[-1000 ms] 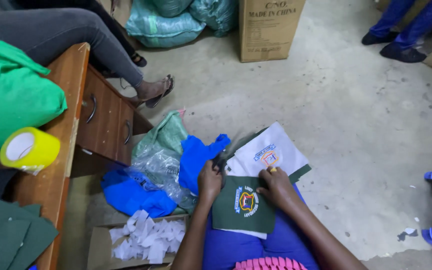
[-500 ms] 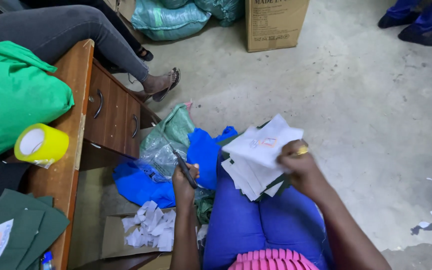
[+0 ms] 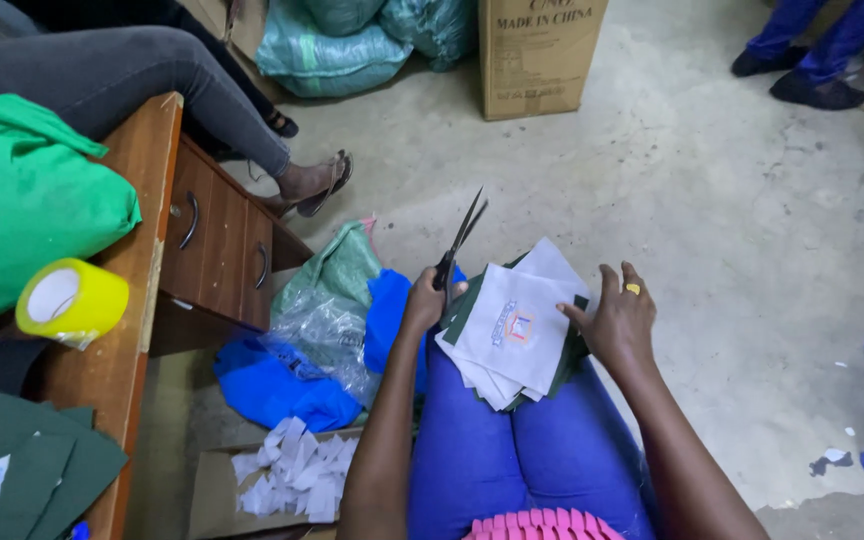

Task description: The person sits on the floor and uses scissors to cut white paper templates from green fabric pieces. They repeatedly trim the fabric around the paper shapes, remove the cut pieces, and place the finished fabric pieces onto a nearby table.

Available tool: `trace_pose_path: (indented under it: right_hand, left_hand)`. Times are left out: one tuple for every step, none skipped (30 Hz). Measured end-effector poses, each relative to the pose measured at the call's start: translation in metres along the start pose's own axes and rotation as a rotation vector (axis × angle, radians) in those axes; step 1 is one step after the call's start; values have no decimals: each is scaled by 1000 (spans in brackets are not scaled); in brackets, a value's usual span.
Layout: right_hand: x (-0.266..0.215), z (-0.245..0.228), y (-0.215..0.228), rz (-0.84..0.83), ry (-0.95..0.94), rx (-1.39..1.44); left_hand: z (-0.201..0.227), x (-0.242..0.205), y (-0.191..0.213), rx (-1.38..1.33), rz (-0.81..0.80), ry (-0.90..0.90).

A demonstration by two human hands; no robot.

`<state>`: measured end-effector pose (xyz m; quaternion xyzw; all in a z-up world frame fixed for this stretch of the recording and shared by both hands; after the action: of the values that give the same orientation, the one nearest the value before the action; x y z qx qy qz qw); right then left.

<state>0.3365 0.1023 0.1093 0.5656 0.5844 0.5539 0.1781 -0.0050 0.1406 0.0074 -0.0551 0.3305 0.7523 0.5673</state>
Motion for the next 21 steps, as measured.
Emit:
trace_pose_path:
  right_hand:
    - [3, 20, -17, -165, -198, 194]
    - [5, 40, -35, -327, -397, 389]
    - [-4, 44, -46, -320, -405, 386]
    - [-12, 46, -60, -312, -426, 637]
    - [-12, 51, -71, -295, -424, 886]
    - [-12, 57, -78, -283, -413, 881]
    - [-26, 56, -88, -272, -461, 891]
    - [-39, 56, -99, -260, -509, 901]
    - [-54, 59, -105, -263, -513, 909]
    - [-69, 61, -111, -306, -505, 924]
    - [-72, 72, -114, -348, -478, 930]
    - [-68, 50, -80, -348, -464, 930]
    - [-70, 25, -49, -394, -491, 924]
    - [-71, 1, -18, -440, -518, 918]
    - [-72, 1, -21, -436, -530, 926]
    - [-71, 3, -23, -447, -461, 773]
    - [-76, 5, -23, -470, -392, 616]
    - [-86, -7, -19, -481, -404, 620]
    - [-79, -13, -13, -431, -312, 373]
    - [-73, -19, -6, -374, -218, 128]
    - [-75, -23, -2, -376, -210, 128]
  left_hand:
    - [-5, 23, -13, 72, -68, -10]
    - [-10, 45, -26, 144, -136, -20]
    - [-2, 33, -23, 148, -143, -26]
    - [6, 20, -20, 256, -162, -54]
    - [21, 10, -17, 356, -167, -91]
    - [35, 0, -16, 351, -161, -106]
    - [35, -19, -13, 321, -218, -119]
    - [35, -38, -10, 289, -274, -132]
    - [29, -60, -8, 297, -273, -125]
    - [24, -83, -7, 317, -256, -144]
    - [29, -102, -9, 325, -230, -173]
    - [1, -102, -11, 320, -218, -177]
    - [-31, -102, -11, 247, -220, -108]
    - [-63, -102, -13, 174, -221, -40]
    - [-79, -94, -16, 187, -227, -36]
    - [-97, -85, -17, 42, -175, 11]
    - [-120, -83, -23, -110, -122, 69]
    - [-110, -109, -10, -105, -127, 83]
    - [-92, -122, 2, -95, 22, 103]
    - [-73, -137, 16, -86, 170, 125]
    - [-65, -146, 29, -91, 176, 127]
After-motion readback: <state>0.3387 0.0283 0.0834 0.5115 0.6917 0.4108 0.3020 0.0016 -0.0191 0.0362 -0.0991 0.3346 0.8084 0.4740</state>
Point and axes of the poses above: each hand's wrist, its own x-axis towards the middle knuckle, its own y-axis out of the back of the hand, z = x × y, the point moved 2 cm from there along x, towards the middle knuckle, and after that the axes turned 13 degrees about y, right-handed, at the moved point
